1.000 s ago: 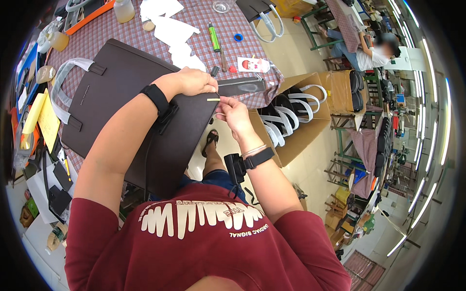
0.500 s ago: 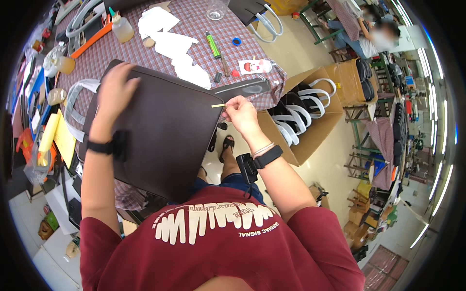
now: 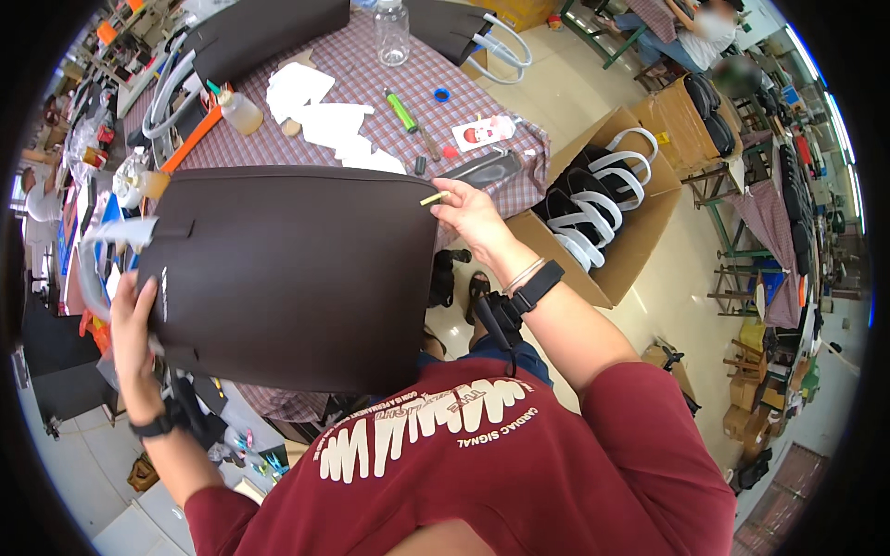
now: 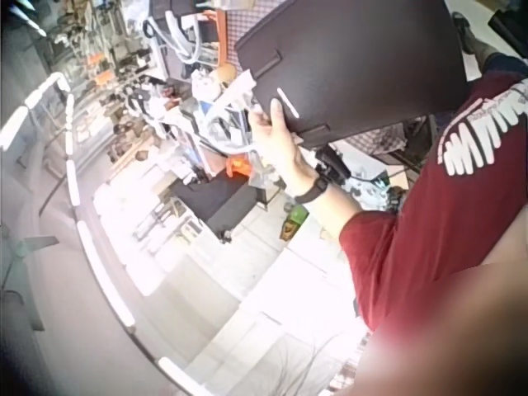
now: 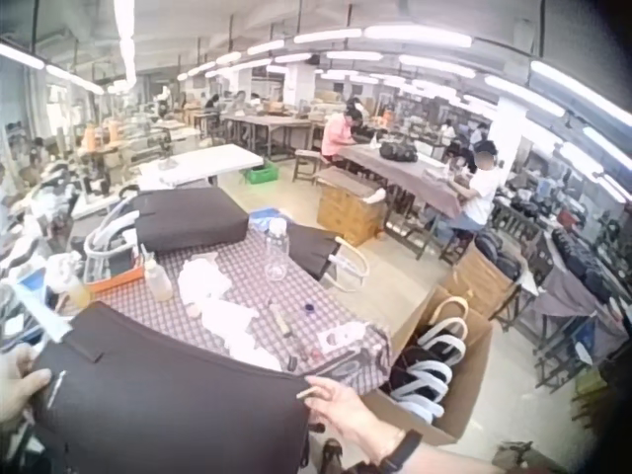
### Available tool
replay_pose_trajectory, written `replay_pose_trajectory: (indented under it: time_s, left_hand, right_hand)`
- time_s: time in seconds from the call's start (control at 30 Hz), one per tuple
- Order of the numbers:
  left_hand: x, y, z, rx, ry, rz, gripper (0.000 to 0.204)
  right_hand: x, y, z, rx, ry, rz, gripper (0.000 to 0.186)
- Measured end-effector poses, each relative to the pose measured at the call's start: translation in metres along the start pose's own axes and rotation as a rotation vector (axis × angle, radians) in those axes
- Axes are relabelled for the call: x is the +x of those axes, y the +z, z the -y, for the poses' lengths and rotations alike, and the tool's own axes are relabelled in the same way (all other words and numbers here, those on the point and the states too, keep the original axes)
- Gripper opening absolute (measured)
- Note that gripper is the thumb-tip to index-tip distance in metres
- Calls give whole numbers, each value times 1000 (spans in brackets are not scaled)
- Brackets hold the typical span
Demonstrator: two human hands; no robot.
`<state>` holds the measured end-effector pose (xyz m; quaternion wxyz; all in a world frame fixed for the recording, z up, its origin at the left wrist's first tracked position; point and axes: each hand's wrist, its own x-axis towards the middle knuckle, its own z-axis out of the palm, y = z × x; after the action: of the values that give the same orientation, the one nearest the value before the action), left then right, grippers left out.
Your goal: Inspecting, cleaning, and marking leather bags in a factory workshop.
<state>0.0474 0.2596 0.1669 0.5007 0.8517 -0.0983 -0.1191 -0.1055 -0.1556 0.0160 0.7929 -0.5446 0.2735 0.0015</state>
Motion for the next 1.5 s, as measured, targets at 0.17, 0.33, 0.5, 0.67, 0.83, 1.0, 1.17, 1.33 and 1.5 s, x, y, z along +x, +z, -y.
replay_pose_trajectory:
  time_s: [0.17,0.33,0.5,0.67,0.83,1.0,1.17,1.33,1.5]
  left_hand:
    - [-83,-13,-88,-137,38,-114,42]
    - [-127,-22,-150,-256,45,-205,43]
    - [-160,-18,-174,-320,52,-304,37]
    - [-171,-23,-170,-373,7,-324,34]
    - [-170,-25,-158,-411,-65,-296,33]
    - [-164,-32,-137,-389,-175,-275,37]
    - [-158,-35,-121,-393,-213,-231,41]
    - [-149,-34,-112,-377,-255,-206,41]
    - [-141,-35,-108,-370,-282,-181,39]
  right_hand:
    - [12,26,66,-10,-233,203,41]
    - [16,36,120,62,-325,446,40]
    - [19,57,131,263,-397,641,42]
    - [22,70,136,257,-372,636,41]
    - [35,74,126,96,-330,604,40]
    - [45,74,111,-72,-317,550,37]
    - [42,76,111,-230,-292,515,35]
    - [55,75,89,-245,-226,515,42]
    - [55,79,73,-267,-148,510,38]
